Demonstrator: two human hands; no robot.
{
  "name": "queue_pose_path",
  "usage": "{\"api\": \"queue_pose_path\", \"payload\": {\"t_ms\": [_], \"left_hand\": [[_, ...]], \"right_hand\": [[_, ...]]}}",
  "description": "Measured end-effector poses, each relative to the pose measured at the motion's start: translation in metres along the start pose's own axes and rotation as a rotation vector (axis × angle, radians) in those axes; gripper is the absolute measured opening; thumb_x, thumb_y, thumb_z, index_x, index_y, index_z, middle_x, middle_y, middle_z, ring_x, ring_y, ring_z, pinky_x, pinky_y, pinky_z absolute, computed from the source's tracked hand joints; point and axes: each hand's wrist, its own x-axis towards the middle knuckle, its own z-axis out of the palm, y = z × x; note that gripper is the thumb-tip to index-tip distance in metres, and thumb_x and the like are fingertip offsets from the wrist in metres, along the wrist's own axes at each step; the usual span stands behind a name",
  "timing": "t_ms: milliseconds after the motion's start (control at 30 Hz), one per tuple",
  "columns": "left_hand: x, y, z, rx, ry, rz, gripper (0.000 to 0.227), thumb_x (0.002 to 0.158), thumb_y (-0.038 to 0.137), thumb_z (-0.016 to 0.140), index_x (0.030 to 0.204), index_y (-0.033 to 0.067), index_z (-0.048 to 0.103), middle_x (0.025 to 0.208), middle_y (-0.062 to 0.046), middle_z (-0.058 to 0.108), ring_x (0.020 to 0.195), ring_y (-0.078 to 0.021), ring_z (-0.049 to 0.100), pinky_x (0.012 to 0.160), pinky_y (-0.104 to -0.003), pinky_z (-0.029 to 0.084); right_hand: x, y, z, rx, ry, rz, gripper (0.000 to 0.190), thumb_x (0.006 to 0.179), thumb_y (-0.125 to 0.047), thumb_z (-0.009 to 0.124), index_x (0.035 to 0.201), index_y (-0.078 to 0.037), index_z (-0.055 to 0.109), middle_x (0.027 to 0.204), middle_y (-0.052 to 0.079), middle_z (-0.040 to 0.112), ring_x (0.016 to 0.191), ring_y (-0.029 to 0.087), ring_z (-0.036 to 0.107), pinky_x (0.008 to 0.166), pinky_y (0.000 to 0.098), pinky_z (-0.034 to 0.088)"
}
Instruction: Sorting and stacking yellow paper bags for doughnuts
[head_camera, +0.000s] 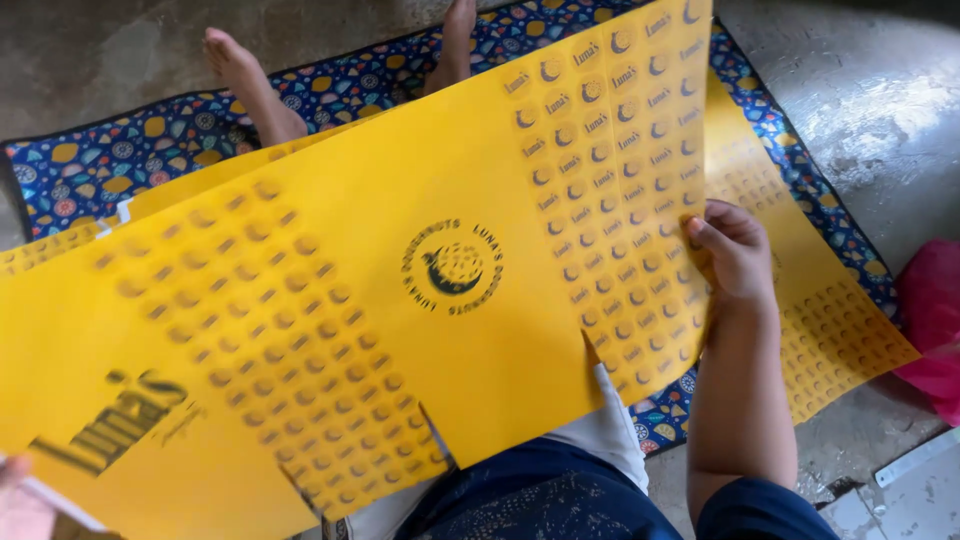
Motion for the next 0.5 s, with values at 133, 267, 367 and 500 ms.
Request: {"api": "queue_pose_path", "payload": {"t_ms": [133, 267, 367, 500], "left_hand": [[-0.021, -0.023, 0.06, 0.018, 0.146, -0.223, 0.05, 0.087, 0.011, 0.063, 0.135, 0.0168, 0.049, 0.133, -0.001, 0.058, 0.124, -0.0173, 0.056, 0.109, -0.04, 0.041], [-0.012, -0.067, 0.057, -0.03, 0.179, -0.254, 0.044, 0.088, 0.012, 0.072, 0.13, 0.0096, 0.058, 0.117, -0.011, 0.068, 0.101, -0.0262, 0.066, 0.085, -0.045, 0.055], [-0.021, -0.072, 0.062, -0.08, 0.094, -0.282, 0.048, 0.084, 0.006, 0.072, 0.13, 0.0019, 0.06, 0.113, -0.017, 0.069, 0.096, -0.0309, 0.068, 0.082, -0.044, 0.056], [-0.045, -0.082, 0.063, -0.179, 0.113, -0.163, 0.073, 0.074, -0.003, 0.075, 0.143, 0.0022, 0.051, 0.121, -0.02, 0.066, 0.102, -0.0339, 0.068, 0.088, -0.049, 0.057]], "right_hand": [[0.005, -0.001, 0.026, -0.197, -0.004, 0.351, 0.006, 0.099, -0.023, 0.064, 0.104, -0.02, 0.066, 0.058, -0.01, 0.037, 0.041, 0.0, 0.029, 0.03, 0.0194, 0.019], [0.001, 0.021, -0.005, -0.165, 0.027, 0.528, 0.018, 0.095, -0.018, 0.071, 0.109, -0.016, 0.062, 0.063, -0.004, 0.046, 0.043, 0.006, 0.04, 0.037, 0.027, 0.024], [-0.021, -0.003, -0.018, -0.55, -0.02, 0.544, 0.048, 0.1, -0.015, 0.068, 0.146, -0.006, 0.062, 0.099, 0.011, 0.063, 0.074, 0.016, 0.05, 0.066, 0.0318, 0.041], [0.039, 0.012, -0.065, -0.624, -0.195, 0.484, 0.058, 0.099, 0.012, 0.046, 0.153, -0.007, 0.056, 0.116, 0.017, 0.066, 0.089, 0.022, 0.054, 0.071, 0.0325, 0.039]]}}
